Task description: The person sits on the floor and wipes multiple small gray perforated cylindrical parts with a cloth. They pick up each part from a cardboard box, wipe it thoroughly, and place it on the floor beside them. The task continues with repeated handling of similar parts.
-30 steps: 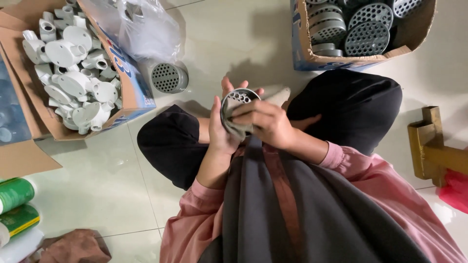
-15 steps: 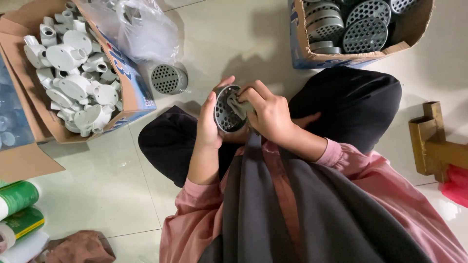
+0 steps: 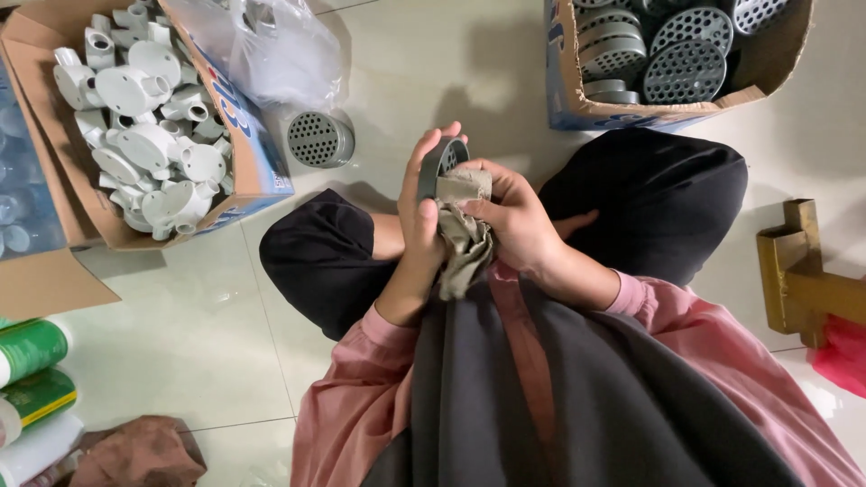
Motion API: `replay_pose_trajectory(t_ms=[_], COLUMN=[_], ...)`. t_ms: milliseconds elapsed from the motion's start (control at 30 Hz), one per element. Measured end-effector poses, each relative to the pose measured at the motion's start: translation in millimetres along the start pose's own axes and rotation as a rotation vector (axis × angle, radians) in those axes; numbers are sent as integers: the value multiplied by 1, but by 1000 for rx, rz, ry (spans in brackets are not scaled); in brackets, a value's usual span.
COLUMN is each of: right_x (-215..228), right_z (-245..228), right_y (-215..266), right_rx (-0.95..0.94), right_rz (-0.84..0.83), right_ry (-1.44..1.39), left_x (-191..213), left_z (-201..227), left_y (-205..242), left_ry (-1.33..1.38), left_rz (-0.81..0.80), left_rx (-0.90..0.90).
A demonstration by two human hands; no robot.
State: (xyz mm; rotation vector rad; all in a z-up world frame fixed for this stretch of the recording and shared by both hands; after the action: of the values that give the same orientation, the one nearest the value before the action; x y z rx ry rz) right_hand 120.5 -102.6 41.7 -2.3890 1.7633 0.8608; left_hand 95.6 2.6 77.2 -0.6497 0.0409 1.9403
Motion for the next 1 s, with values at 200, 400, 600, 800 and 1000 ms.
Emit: replay_pose_trajectory(t_ms=[200,400,600,800,1000], right_x=[-55,-23,-55,-24,-39], right_z=[-63,-109,-56,-96,-112], right_y=[26,18,33,6,32], right_rx=[549,796,997,810,1325], right_rz=[-326,24,-265,-15,-56], right_ry=[660,835,874,759,714], left_x=[22,34,29,23,36], left_z=[-22,-23,-48,-46,-79], left_y=[-1,-1,13,20,28], left_ry=[264,417,424,319,505], left_rz=[9,75,64,167,140], left_rx=[248,413,468,465,452])
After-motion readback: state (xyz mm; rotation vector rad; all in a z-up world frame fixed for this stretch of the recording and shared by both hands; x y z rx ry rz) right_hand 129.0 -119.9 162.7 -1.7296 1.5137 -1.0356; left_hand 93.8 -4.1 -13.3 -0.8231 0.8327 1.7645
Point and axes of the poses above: each hand's wrist, its own y-axis away from the middle knuckle, its own x-axis out of the back of the hand, z = x × y, the point moved 9 cm from there along -y, towards the middle knuckle, and after that the axes turned 9 degrees about z, right-handed, at the moved point
